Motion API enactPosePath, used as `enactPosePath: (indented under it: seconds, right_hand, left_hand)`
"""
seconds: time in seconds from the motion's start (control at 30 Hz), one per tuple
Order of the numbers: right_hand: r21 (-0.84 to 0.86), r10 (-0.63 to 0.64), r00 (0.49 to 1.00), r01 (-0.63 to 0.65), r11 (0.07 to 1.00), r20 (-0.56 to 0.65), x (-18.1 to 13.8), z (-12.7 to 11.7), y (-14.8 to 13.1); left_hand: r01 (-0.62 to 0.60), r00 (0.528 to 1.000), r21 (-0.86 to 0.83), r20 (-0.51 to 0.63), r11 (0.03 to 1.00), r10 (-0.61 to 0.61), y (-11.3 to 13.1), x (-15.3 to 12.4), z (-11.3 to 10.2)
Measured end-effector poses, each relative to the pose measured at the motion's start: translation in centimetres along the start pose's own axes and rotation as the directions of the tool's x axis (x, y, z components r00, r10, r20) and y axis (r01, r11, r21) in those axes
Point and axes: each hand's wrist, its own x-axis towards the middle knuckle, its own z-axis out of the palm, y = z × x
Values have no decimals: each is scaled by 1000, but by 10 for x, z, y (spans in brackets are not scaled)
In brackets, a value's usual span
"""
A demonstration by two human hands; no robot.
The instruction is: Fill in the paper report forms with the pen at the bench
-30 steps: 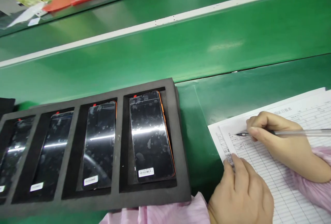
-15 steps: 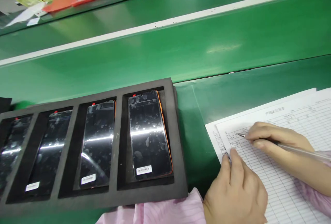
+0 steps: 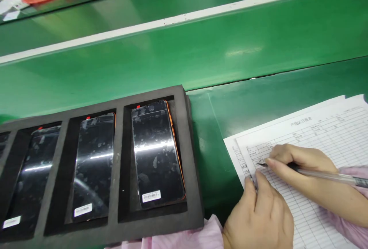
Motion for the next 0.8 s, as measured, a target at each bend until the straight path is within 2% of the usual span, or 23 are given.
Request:
enactPosePath:
  seconds: [0.17, 0.4, 0.53, 0.67, 0.8]
  right_hand:
    - [35, 7, 989, -2, 999, -150, -4, -6, -6]
    - [18, -77, 996, 76, 997, 49, -13, -1, 11]
    - [-25, -90, 993, 92, 995, 78, -11, 2, 10]
    - [-50, -121, 991, 124, 991, 48, -6, 3, 1]
    - [-43, -160, 985, 163, 986, 57, -6, 3, 1]
  left_hand:
    - [16, 998, 11, 59, 1000, -16, 6, -4, 0]
    - [101, 995, 7, 25, 995, -101, 15, -9, 8]
    - [141, 989, 2, 38, 990, -141, 20, -12, 11]
    - [155, 987, 6, 32, 988, -155, 23, -13, 12]
    - [183, 979, -2, 89, 983, -182, 26, -16, 14]
